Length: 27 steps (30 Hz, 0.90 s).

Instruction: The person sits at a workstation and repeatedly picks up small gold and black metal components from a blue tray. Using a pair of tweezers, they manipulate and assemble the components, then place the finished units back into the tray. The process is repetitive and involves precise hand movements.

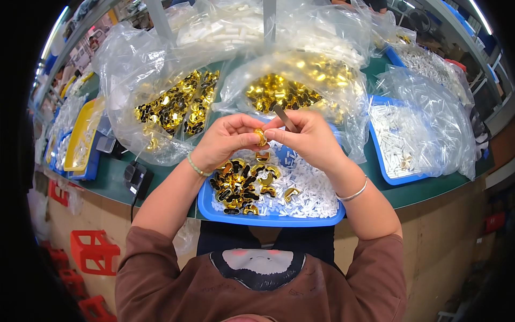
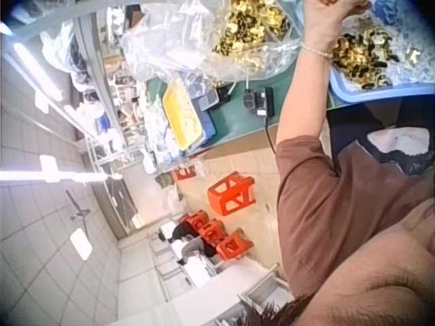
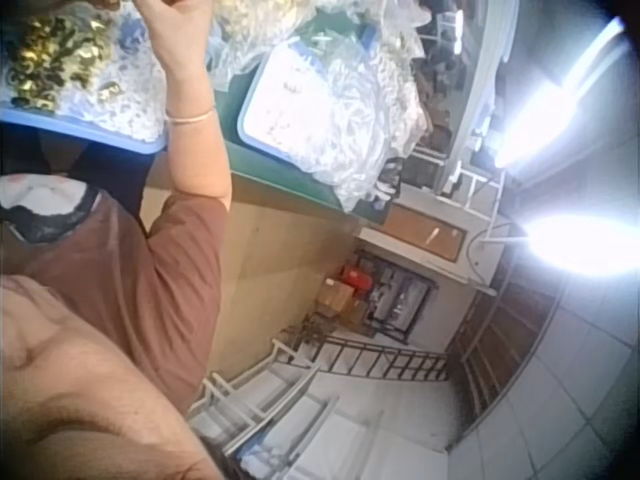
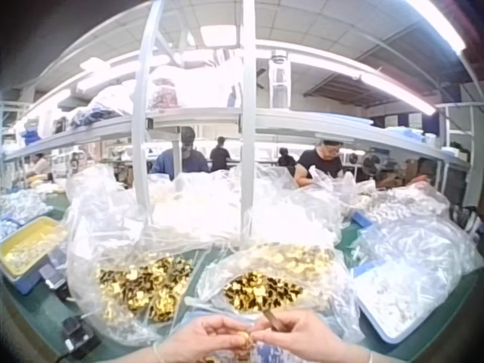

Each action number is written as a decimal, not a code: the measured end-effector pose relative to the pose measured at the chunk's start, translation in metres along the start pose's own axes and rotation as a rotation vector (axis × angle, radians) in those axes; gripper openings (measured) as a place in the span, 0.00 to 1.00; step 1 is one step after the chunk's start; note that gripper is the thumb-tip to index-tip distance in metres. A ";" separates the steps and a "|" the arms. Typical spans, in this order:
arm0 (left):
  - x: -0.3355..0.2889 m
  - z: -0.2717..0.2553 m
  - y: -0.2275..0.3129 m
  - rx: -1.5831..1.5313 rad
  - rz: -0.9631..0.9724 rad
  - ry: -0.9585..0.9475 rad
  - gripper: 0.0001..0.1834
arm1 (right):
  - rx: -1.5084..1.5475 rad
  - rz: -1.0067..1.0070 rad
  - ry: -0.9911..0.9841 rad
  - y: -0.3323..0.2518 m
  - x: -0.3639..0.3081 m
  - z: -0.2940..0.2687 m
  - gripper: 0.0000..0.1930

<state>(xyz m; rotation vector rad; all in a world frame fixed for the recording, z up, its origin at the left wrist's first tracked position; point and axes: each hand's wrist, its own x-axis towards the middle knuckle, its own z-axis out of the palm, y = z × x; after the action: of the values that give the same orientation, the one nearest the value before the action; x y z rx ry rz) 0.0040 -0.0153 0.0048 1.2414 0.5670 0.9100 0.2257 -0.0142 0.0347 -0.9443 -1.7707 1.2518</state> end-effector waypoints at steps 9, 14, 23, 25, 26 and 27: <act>0.001 0.001 0.001 -0.094 -0.011 -0.007 0.19 | 0.099 -0.079 0.038 0.005 0.004 0.006 0.08; 0.001 -0.001 0.000 -0.100 0.003 -0.020 0.21 | 0.177 0.123 -0.036 -0.008 0.000 0.004 0.09; -0.001 0.001 0.004 -0.007 0.008 -0.030 0.22 | 0.141 0.094 -0.106 -0.002 0.002 0.003 0.10; -0.001 -0.001 0.004 -0.005 -0.020 -0.037 0.22 | 0.128 0.145 -0.111 -0.001 0.001 0.002 0.11; -0.001 0.001 0.005 -0.026 -0.011 -0.035 0.22 | 0.133 0.142 -0.106 0.000 0.001 0.002 0.11; -0.002 0.003 0.006 -0.046 -0.002 -0.032 0.21 | 0.137 0.140 -0.100 0.001 0.001 0.002 0.12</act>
<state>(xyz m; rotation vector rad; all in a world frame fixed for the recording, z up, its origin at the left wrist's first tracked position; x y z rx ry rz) 0.0034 -0.0180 0.0108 1.2115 0.5191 0.8949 0.2238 -0.0134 0.0332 -0.9544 -1.6936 1.5123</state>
